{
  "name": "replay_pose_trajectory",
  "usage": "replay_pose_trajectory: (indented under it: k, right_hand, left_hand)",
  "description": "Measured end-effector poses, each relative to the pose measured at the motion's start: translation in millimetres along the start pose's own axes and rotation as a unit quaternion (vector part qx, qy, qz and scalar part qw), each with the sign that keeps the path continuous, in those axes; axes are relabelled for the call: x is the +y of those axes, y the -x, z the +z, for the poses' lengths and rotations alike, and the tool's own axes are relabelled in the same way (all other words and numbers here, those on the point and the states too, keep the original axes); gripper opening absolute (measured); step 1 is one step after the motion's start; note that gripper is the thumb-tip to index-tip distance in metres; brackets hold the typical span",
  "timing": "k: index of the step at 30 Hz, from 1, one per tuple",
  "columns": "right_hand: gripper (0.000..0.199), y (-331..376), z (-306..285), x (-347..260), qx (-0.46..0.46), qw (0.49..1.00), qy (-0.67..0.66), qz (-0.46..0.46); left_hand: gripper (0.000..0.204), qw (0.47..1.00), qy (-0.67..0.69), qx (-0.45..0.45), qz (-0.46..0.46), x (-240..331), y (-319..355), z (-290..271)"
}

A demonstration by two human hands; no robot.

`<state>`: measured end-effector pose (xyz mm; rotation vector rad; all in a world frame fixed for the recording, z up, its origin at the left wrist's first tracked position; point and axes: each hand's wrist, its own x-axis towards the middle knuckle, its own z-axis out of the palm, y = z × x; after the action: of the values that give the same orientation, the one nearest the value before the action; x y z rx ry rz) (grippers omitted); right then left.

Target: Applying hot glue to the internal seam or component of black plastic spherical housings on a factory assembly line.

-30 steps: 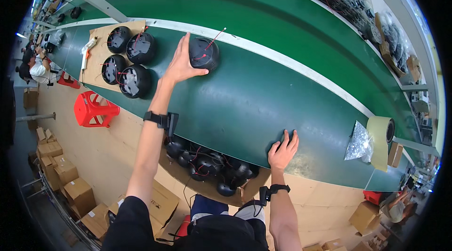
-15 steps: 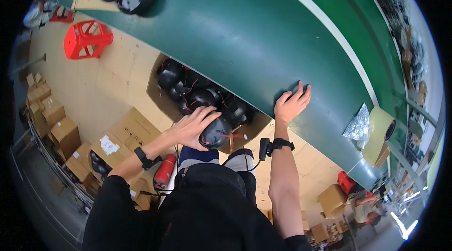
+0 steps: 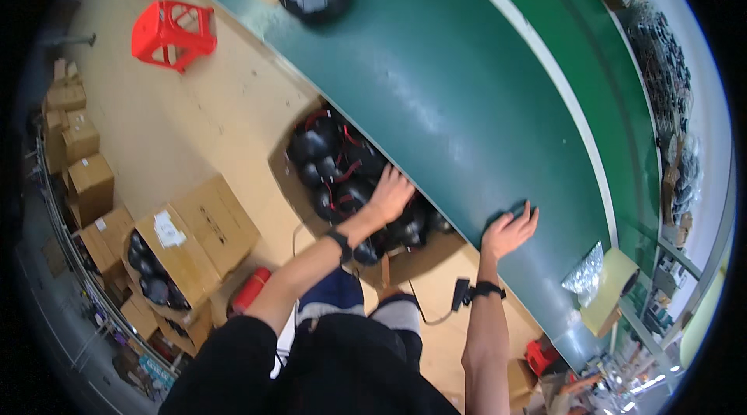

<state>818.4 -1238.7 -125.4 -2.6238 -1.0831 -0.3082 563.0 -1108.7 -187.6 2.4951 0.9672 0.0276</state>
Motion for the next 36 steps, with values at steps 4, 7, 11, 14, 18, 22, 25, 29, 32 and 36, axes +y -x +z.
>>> replay_pose_trajectory:
  k: [4, 7, 11, 14, 18, 22, 25, 29, 32, 36]
  right_hand:
    - [0.051, 1, -2, -5, -0.001, 0.999, -0.013, 0.03]
    - [0.051, 1, -3, -6, -0.013, 0.999, -0.017, 0.049]
    - [0.052, 3, -5, -7, -0.019, 0.998, -0.023, 0.053]
    - [0.052, 3, -6, -8, -0.018, 0.998, -0.03, 0.052]
    - [0.052, 1, -7, -9, -0.019, 0.998, -0.023, 0.057]
    - [0.052, 0, -6, -9, -0.019, 0.998, -0.032, 0.057]
    - [0.052, 2, -6, -8, -0.009, 0.998, -0.032, 0.046]
    - [0.052, 2, -3, -5, -0.006, 0.998, -0.031, 0.051]
    - [0.051, 4, -3, -5, -0.006, 0.998, -0.03, 0.056]
    - [0.052, 3, -4, -9, -0.004, 0.997, -0.033, 0.063]
  left_hand:
    - [0.065, 0.995, 0.099, 0.021, 0.016, -23, 29, -57]
    - [0.048, 0.979, 0.192, 0.014, -0.073, -65, 41, -128]
    - [0.042, 0.908, 0.152, 0.293, -0.258, -124, 2, -233]
    - [0.104, 0.861, 0.207, 0.384, -0.261, -179, -82, -285]
    - [0.127, 0.834, 0.17, 0.425, -0.307, -206, -166, -287]
    - [0.119, 0.854, 0.086, 0.396, -0.327, -184, -164, -272]
    - [0.109, 0.917, 0.132, 0.318, -0.2, -147, -133, -265]
    - [0.099, 0.939, 0.148, 0.273, -0.15, -96, -106, -237]
    - [0.089, 0.928, 0.134, 0.3, -0.177, -84, -103, -224]
    - [0.086, 0.922, 0.14, 0.314, -0.181, -84, -103, -223]
